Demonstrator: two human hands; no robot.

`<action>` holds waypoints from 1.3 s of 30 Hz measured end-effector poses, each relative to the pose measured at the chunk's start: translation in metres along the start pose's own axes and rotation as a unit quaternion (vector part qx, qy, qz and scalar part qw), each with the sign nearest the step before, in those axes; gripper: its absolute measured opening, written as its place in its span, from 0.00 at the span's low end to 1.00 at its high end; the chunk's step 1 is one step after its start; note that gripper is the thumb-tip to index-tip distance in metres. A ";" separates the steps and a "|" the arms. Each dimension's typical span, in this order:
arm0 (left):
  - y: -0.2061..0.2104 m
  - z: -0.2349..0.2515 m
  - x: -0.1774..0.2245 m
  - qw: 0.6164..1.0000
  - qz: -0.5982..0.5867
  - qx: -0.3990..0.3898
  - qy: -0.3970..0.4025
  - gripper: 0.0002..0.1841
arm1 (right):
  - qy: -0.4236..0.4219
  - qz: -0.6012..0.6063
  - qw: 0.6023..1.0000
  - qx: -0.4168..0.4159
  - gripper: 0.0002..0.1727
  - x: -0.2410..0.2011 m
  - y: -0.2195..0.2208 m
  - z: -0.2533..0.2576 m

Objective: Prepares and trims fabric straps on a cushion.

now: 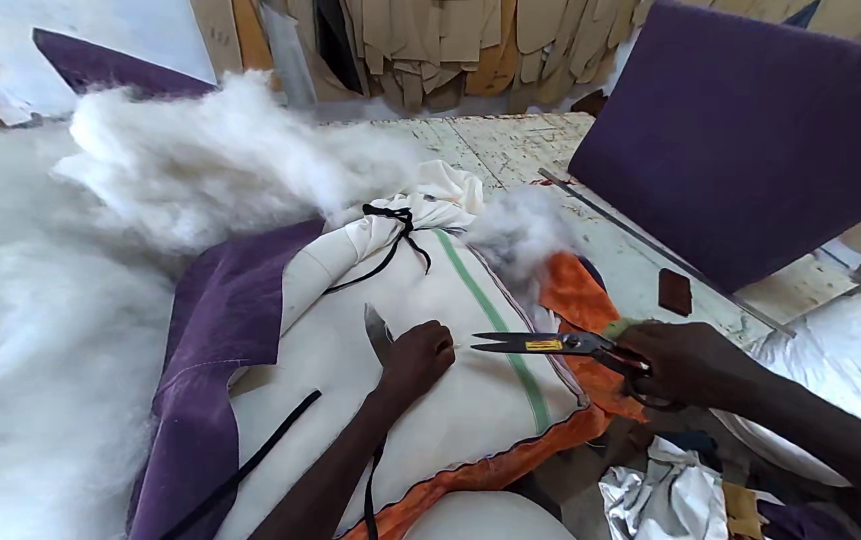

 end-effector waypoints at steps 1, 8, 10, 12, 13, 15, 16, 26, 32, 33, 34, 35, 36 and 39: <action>0.000 0.000 0.000 1.000 0.002 0.000 0.002 0.06 | -0.022 -0.021 0.999 0.017 0.21 -0.003 -0.006 0.007; -0.001 -0.001 0.004 1.000 0.004 0.001 -0.003 0.06 | -0.109 -0.114 0.987 0.018 0.20 -0.011 -0.027 0.039; -0.001 0.000 0.003 1.000 0.005 0.001 -0.006 0.06 | -0.116 -0.127 0.985 -0.002 0.18 -0.011 -0.031 0.045; -0.002 0.000 0.003 1.000 0.007 0.001 -0.002 0.06 | -0.126 -0.140 0.982 -0.003 0.17 -0.013 -0.037 0.049; -0.001 0.000 0.004 1.000 0.009 0.001 -0.002 0.07 | -0.131 -0.143 0.981 0.002 0.16 -0.015 -0.041 0.050; -0.001 0.000 0.005 1.000 0.011 -0.003 -0.002 0.07 | -0.141 -0.151 0.978 -0.001 0.16 -0.017 -0.045 0.053; -0.001 0.000 0.005 1.000 0.013 -0.004 -0.001 0.07 | -0.147 -0.153 0.977 -0.006 0.16 -0.018 -0.046 0.054; -0.001 0.000 0.007 1.000 0.011 -0.011 0.011 0.06 | -0.170 -0.176 0.969 -0.030 0.07 -0.031 -0.061 0.065; -0.004 -0.001 -0.001 1.000 -0.017 0.003 -0.006 0.06 | -0.120 -0.121 0.984 -0.060 0.08 -0.024 -0.040 0.051; -0.004 -0.001 -0.003 1.000 -0.022 0.004 -0.010 0.06 | -0.084 -0.092 0.990 -0.067 0.09 -0.019 -0.031 0.045; -0.004 -0.001 -0.004 1.000 -0.027 0.004 -0.013 0.06 | -0.037 -0.055 0.994 -0.082 0.10 -0.013 -0.018 0.038; -0.005 -0.002 -0.005 0.999 -0.031 0.001 -0.014 0.06 | 0.020 -0.011 0.995 -0.094 0.11 -0.006 -0.003 0.030; -0.007 -0.003 -0.005 0.999 -0.031 -0.004 -0.018 0.07 | 0.079 0.031 0.991 -0.106 0.12 0.003 0.015 0.021; -0.023 -0.010 0.005 0.999 -0.016 -0.013 -0.029 0.07 | 0.216 0.171 0.951 -0.138 0.15 0.027 0.093 -0.009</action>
Point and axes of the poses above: each hand's wrist, its own z-axis towards the middle knuckle, its own y-axis out of the palm, x = y × z, the point moved 6 cm from there along z, towards the middle knuckle, and after that the axes turned 14 degrees about -z, right-handed, at the moved point
